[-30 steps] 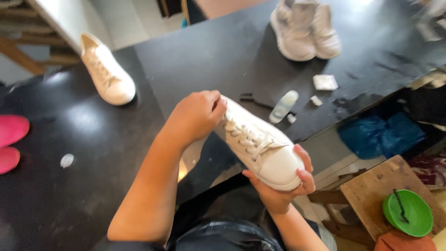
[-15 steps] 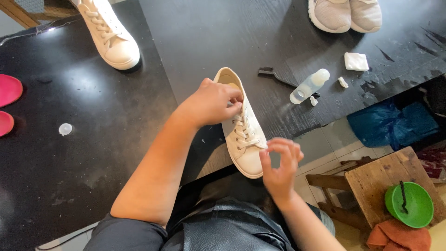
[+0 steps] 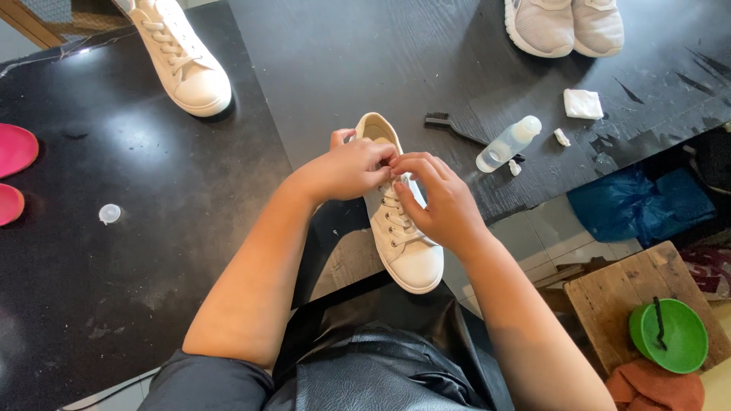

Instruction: The person scrubs the sole of a white sneaker with a small brush, then places it on the table. They pick up a second white sneaker, brush its sole, and proceed to untie and re-tie the laces of the second shoe.

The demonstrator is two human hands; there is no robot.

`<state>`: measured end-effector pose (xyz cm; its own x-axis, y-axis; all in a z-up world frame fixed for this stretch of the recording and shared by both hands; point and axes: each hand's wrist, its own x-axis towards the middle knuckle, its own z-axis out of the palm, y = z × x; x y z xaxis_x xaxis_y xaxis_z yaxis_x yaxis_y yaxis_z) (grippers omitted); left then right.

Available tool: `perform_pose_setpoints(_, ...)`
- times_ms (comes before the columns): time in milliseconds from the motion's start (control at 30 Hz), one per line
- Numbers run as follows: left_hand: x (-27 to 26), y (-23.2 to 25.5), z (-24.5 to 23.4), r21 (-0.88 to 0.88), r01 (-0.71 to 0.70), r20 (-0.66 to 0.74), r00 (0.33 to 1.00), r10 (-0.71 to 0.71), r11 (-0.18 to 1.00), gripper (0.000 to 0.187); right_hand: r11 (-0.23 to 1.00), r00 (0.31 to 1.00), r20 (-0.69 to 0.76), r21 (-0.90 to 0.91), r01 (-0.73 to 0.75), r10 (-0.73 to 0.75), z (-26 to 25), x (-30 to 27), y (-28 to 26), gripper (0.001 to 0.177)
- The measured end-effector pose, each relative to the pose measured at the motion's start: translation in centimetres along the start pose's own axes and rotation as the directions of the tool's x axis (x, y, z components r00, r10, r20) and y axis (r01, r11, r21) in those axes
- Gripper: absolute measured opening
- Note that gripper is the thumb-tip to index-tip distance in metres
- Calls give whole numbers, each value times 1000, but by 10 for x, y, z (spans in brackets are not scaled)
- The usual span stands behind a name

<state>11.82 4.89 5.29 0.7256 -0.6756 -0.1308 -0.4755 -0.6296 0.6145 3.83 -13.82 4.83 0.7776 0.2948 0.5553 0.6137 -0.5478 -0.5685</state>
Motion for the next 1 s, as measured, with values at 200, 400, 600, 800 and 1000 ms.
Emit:
perform_pose_setpoints(200,-22,5,-19,-116,-168,-106,982,156,979,14,993,993,-79,91,-75,82,5,-3,9,22)
perform_pose_setpoints(400,-13,-7,-12,-46,-199,-80,978,195,979,13,980,983,24,75,-183,182,3,4,0,30)
perform_pose_setpoints(600,-19,6,-25,-116,-170,-80,984,161,979,12,923,935,150,171,-346,322,-2,8,6,28)
perform_pose_setpoints(800,-6,6,-16,-278,-172,-148,980,135,945,27,963,965,112,107,-247,235,6,-1,25,15)
perform_pose_setpoints(1000,3,-2,-5,-289,-168,-166,978,124,942,25,971,970,42,20,-239,238,7,-1,5,23)
